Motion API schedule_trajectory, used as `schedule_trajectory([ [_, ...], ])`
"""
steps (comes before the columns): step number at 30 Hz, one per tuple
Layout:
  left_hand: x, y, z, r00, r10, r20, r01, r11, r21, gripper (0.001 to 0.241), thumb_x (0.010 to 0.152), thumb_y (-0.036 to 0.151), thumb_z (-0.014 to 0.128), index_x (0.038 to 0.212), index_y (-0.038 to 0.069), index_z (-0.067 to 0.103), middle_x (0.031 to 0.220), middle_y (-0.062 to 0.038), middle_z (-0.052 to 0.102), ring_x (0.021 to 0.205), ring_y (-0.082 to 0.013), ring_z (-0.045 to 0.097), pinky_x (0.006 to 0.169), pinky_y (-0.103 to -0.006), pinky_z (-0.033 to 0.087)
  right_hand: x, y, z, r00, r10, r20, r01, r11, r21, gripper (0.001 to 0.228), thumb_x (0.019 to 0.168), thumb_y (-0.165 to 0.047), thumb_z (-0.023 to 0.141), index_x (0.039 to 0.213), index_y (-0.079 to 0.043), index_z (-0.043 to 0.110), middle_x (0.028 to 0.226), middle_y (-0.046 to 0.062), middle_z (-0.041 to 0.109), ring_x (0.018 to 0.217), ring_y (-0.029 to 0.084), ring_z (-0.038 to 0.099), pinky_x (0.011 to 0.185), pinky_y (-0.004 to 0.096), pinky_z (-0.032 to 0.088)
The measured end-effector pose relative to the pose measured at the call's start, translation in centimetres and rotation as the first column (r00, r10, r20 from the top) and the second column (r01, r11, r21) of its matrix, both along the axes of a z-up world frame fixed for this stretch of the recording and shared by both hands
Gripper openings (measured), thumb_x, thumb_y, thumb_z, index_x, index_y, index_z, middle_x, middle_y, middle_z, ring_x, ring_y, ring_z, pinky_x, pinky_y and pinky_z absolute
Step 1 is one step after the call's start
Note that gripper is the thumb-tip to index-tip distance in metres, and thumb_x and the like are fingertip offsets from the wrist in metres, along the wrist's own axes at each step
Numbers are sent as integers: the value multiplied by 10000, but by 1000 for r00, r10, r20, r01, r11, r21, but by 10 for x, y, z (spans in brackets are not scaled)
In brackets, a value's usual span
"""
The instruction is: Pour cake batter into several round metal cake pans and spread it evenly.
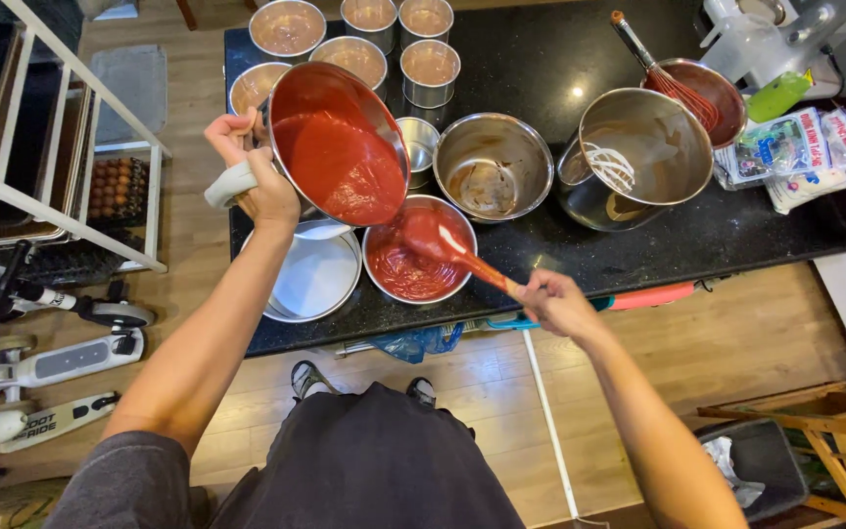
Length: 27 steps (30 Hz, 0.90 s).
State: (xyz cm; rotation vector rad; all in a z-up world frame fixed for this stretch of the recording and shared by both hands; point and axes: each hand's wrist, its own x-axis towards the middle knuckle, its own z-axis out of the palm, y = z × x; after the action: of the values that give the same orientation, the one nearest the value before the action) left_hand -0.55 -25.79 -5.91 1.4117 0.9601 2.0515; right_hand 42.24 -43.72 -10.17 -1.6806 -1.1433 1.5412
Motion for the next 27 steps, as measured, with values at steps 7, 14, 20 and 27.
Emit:
schedule_trajectory([
  [7, 15, -13, 2, 998, -49, 48, 50, 999, -13, 386, 898, -1, 373, 1281, 50, 370, 1272, -200, 507, 1196, -260, 543, 1174, -361, 383, -2, 19, 98, 995, 49, 85, -55, 996, 70, 257, 945, -241, 682, 789, -125, 514, 564, 19, 556, 385, 54, 339, 349, 257, 191],
  [14, 9, -31, 9, 994, -14, 107, 17, 999, -30, 345, 918, 42, 403, 1261, 37, 373, 1321, -230, 506, 1285, -298, 519, 1202, -388, 344, -43, 55, 118, 964, 119, 238, -188, 937, 295, 267, 968, -234, 692, 791, -102, 541, 605, 14, 610, 478, 49, 469, 446, 240, 330],
  [20, -39, -36, 12, 974, -85, 209, 79, 996, 34, 388, 885, 60, 410, 1268, 44, 353, 1404, -259, 475, 1360, -319, 478, 1255, -422, 286, -117, 52, 140, 783, -28, 622, -371, 781, 502, 270, 929, -286, 742, 848, -75, 594, 662, 88, 677, 596, 218, 633, 521, 361, 459],
  [27, -99, -47, 7, 975, -154, 158, 139, 985, 102, 493, 845, 93, 447, 1326, 28, 363, 1491, -255, 412, 1465, -314, 423, 1329, -462, 231, -191, 47, 153, 599, -227, 768, -570, 554, 607, 262, 906, -323, 763, 895, -92, 640, 755, 121, 683, 693, 365, 678, 581, 467, 508],
])
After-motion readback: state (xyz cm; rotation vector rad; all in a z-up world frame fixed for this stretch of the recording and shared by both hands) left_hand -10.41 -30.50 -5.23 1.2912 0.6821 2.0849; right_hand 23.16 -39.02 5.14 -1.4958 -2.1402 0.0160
